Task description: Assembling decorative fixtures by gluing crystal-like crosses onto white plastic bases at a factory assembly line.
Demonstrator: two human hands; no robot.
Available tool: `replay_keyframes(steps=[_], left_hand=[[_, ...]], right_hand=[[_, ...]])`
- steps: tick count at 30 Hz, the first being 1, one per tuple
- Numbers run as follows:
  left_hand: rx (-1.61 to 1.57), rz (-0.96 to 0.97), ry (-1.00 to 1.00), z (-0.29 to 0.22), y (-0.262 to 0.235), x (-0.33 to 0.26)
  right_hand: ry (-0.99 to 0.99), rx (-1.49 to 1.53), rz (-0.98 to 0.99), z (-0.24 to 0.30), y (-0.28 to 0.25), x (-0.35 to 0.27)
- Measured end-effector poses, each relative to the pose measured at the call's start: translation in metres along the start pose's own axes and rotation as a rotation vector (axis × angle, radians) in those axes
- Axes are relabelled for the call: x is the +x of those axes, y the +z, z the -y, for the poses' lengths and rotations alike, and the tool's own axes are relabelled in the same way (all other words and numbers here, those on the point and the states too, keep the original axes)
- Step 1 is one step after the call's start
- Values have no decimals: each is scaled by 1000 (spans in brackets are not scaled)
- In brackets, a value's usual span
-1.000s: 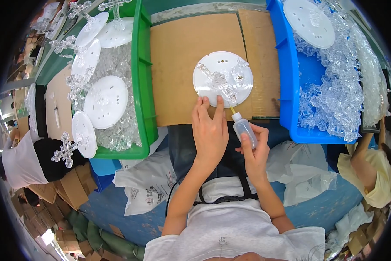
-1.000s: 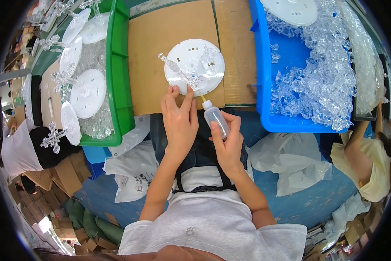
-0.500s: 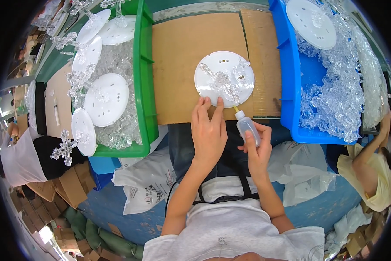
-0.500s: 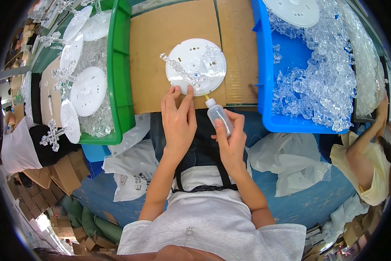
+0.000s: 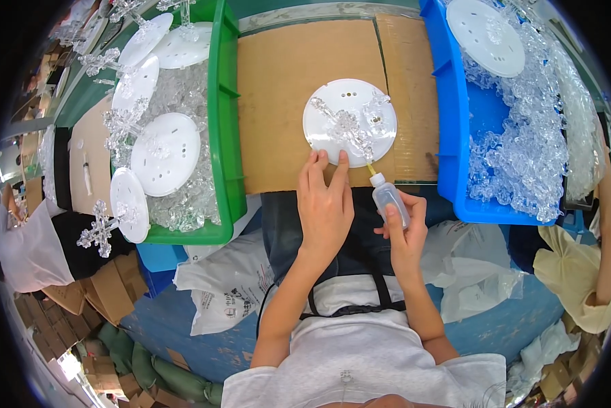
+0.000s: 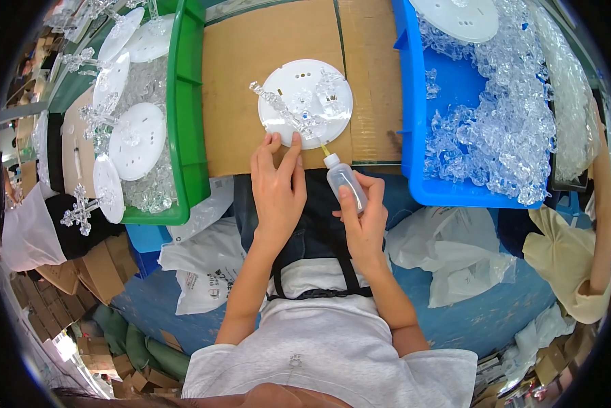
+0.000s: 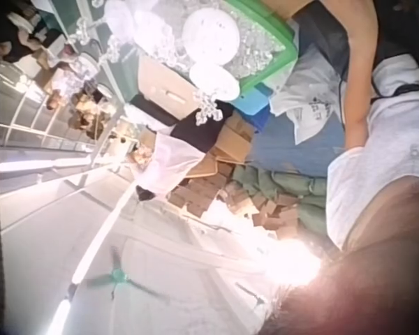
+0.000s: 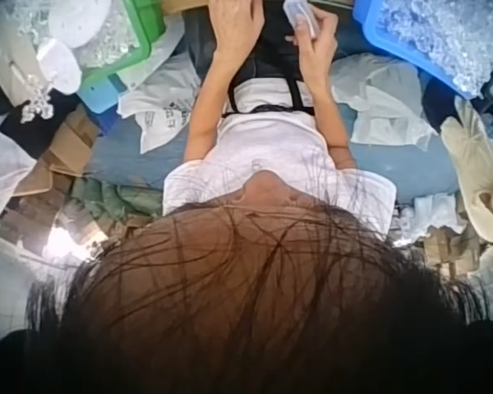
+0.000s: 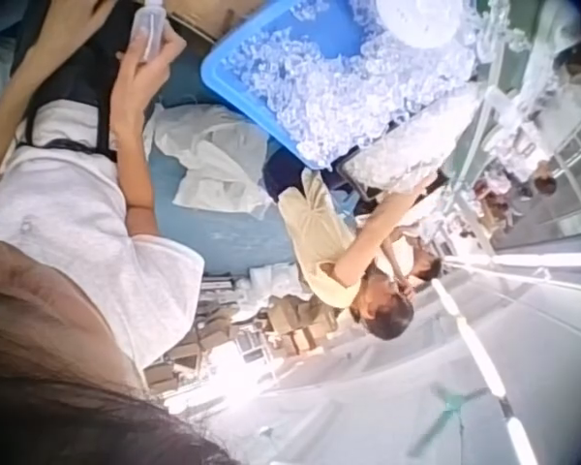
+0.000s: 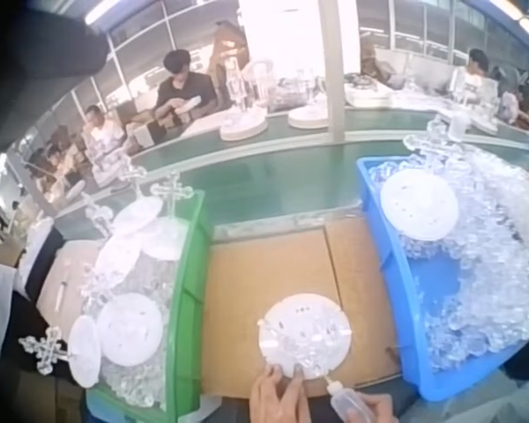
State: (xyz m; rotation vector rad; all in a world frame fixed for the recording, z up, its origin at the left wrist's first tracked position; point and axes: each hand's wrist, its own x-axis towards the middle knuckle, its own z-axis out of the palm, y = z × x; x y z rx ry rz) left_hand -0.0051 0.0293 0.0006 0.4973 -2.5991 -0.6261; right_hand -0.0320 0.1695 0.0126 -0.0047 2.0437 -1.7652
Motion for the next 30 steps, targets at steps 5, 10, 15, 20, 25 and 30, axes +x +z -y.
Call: replay_keyframes(steps=[5, 10, 15, 20, 25, 30], left_hand=[[-6, -3, 7, 0, 0, 1], [-6, 2, 4, 2, -1, 0], [15, -18, 14, 3, -2, 0], [-8, -15, 11, 2, -2, 0], [-73, -12, 24, 4, -8, 1], [-160, -54, -23, 18, -17, 5]], right_hand=[[-51, 56, 32, -17, -7, 1], [-229, 291, 26, -1, -5, 5], [-396, 32, -35, 14, 4, 37], [-514, -231, -285, 11, 12, 82], [-493, -494, -333, 11, 11, 83], [-467, -514, -277, 15, 0, 52]])
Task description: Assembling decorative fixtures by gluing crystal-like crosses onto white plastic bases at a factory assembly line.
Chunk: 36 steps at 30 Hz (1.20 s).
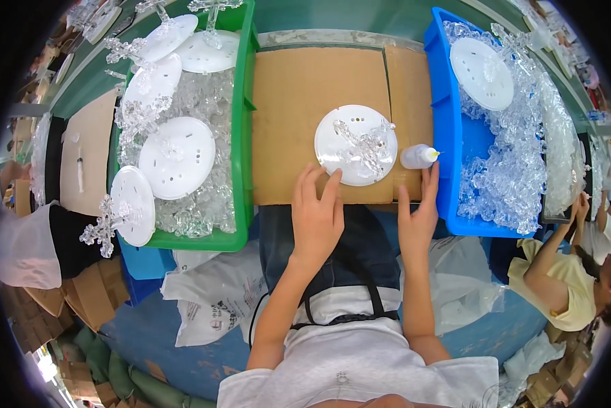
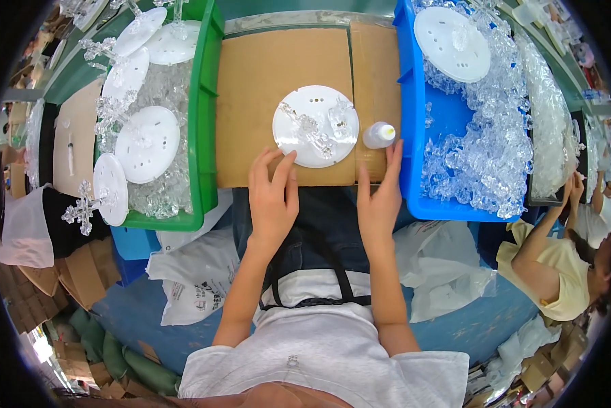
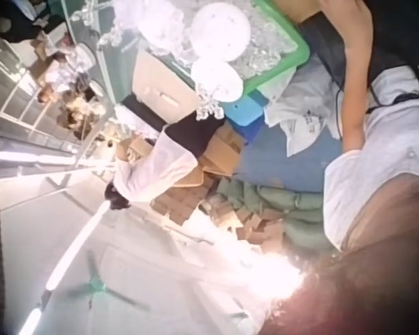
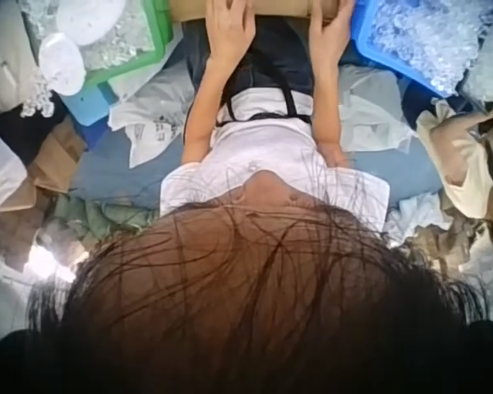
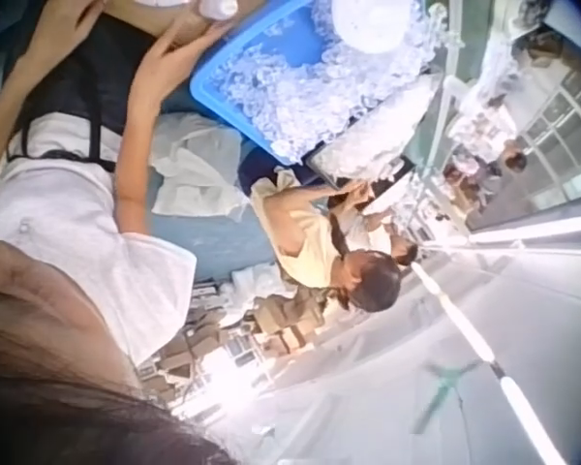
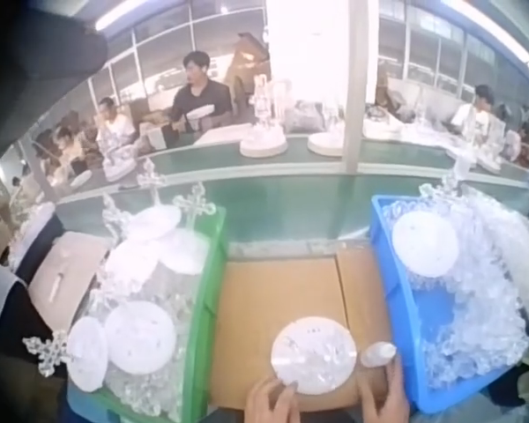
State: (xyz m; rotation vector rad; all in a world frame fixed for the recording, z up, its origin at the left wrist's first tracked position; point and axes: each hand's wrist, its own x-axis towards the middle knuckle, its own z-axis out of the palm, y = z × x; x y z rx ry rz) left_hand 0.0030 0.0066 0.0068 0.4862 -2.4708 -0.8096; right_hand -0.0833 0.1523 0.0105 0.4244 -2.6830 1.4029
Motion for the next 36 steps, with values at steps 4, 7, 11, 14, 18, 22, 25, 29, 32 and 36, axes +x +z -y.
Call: replay_keyframes(steps=[4, 7, 11, 14, 18, 22, 25, 29, 32, 36], left_hand=[[12, 12, -1, 2, -3, -2], [-5, 6, 7, 1, -1, -5], [-28, -21, -17, 1, -3, -9], [-39, -22, -14, 4, -5, -12], [-74, -33, -36, 5, -6, -13], [-93, -50, -21, 4, -7, -14], [-99, -60, -12, 6, -10, -20], [-138, -32, -1, 3, -21, -31], [-247, -49, 46, -8, -30, -27], [-343, -68, 116, -19, -46, -26]], right_hand=[[152, 70, 46, 27, -18, -11], [88, 106, 99, 41, -3, -4], [-34, 34, 123, 45, 13, 21], [-89, 25, 146, 42, 14, 26], [-50, 74, 173, 42, 13, 28], [-62, 71, 171, 42, 11, 30], [-114, -82, 206, 55, -3, 23], [-220, -146, 226, 102, -40, 28], [-459, -349, 273, 123, -26, 64], [-587, -598, 545, 118, 5, 119]])
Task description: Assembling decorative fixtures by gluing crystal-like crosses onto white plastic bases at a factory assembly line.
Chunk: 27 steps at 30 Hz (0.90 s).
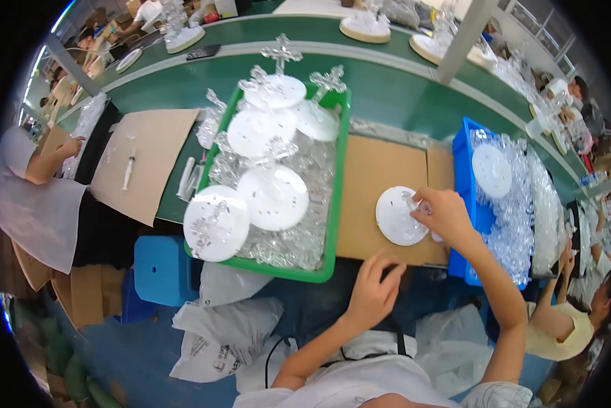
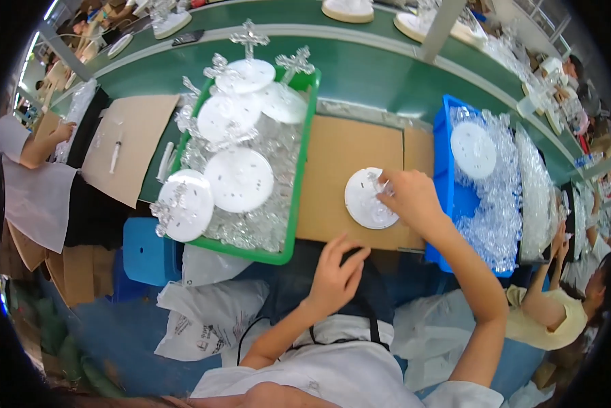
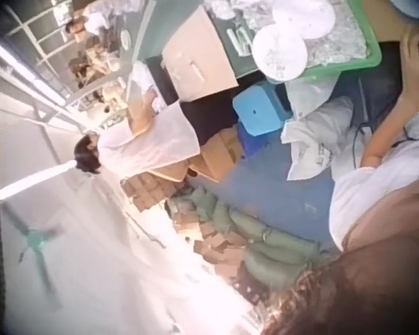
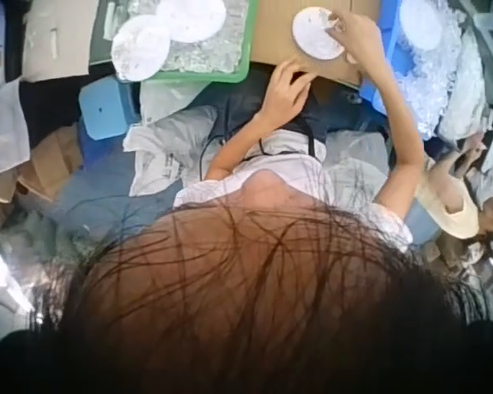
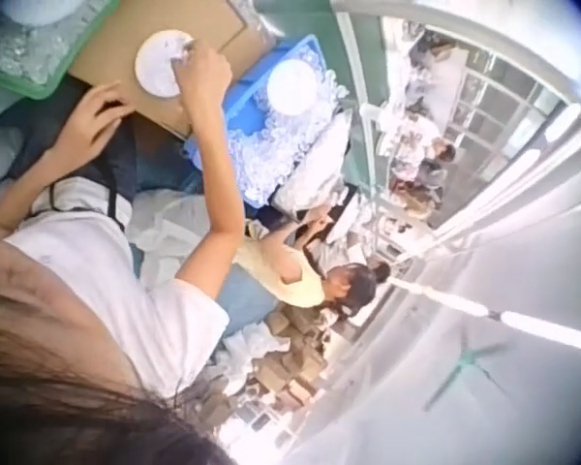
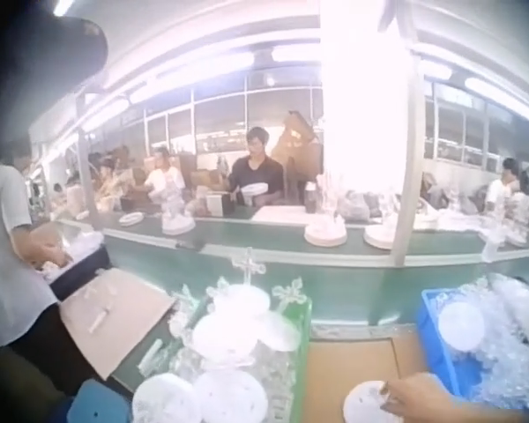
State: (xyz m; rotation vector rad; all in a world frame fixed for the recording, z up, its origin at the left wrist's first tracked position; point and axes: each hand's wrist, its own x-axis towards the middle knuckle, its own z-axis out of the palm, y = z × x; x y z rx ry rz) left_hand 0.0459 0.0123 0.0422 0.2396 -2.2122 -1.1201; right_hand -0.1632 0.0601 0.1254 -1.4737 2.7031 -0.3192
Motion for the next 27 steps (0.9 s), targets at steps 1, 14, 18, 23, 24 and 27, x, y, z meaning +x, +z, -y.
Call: replay_keyframes(steps=[1, 14, 18, 23, 24, 27], left_hand=[[-5, -2, 11, -5, -4, -1], [7, 13, -67, -13, -32, 3], [5, 19, -90, -7, -28, 8], [-50, 42, -18, -8, -22, 19], [-33, 33, -36, -5, -26, 17], [-44, -18, -69, -4, -28, 13]], right_hand=[[-43, -22, 5, -6, -1, 13], [40, -82, -359, -68, -7, 296], [-478, 401, -394, 16, -1, 285], [-393, 413, 35, 6, -15, 274], [-422, 306, 19, 22, -32, 256], [-401, 306, -96, 33, -71, 217]])
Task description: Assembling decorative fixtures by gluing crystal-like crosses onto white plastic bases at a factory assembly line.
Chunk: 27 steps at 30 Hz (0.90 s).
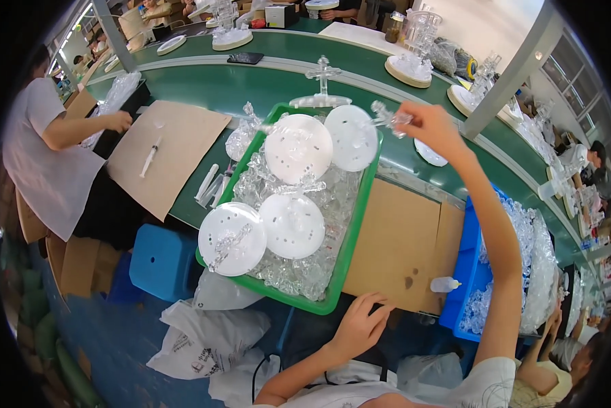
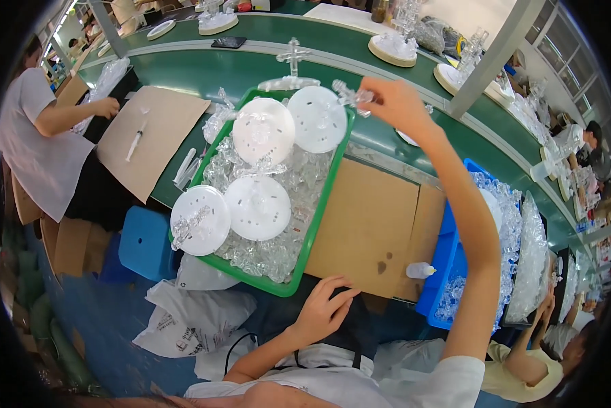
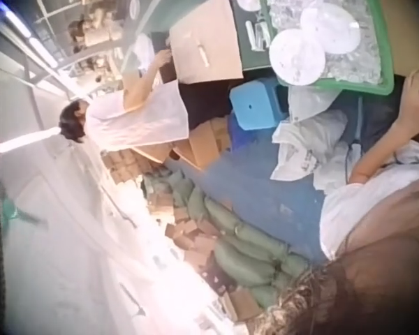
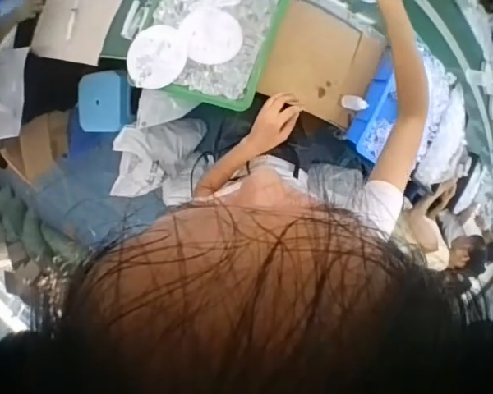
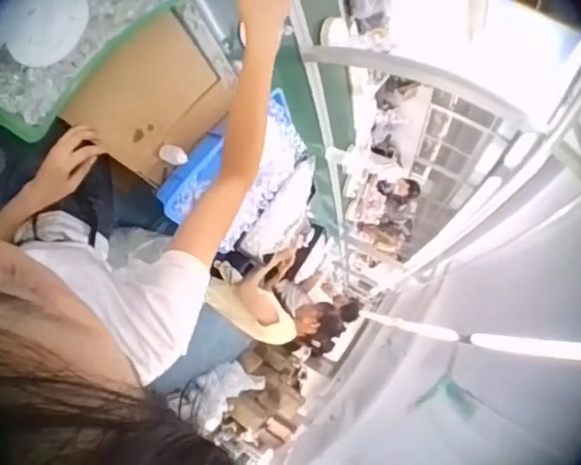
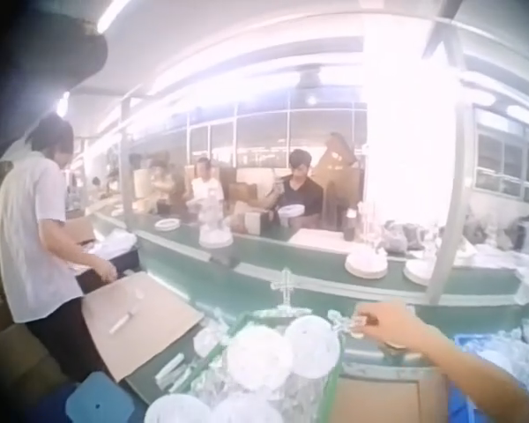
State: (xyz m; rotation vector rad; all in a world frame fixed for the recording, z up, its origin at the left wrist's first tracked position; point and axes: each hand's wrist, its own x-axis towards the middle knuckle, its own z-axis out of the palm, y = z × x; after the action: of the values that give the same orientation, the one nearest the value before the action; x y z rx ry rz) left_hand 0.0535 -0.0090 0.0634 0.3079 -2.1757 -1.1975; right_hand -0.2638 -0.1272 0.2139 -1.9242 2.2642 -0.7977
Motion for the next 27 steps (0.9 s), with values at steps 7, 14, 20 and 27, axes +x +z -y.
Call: replay_keyframes(steps=[7, 14, 20, 27], left_hand=[[52, -146, 15, -4, -26, 18], [430, -417, 162, -4, -85, 44], [464, -264, 139, 14, -70, 43], [492, -202, 112, 17, -58, 44]], right_hand=[[-24, -205, 213, 0, -41, -23], [114, -295, 568, -60, -10, -64], [151, -285, 759, -80, -33, -1], [11, -364, 259, -109, 94, 116]])
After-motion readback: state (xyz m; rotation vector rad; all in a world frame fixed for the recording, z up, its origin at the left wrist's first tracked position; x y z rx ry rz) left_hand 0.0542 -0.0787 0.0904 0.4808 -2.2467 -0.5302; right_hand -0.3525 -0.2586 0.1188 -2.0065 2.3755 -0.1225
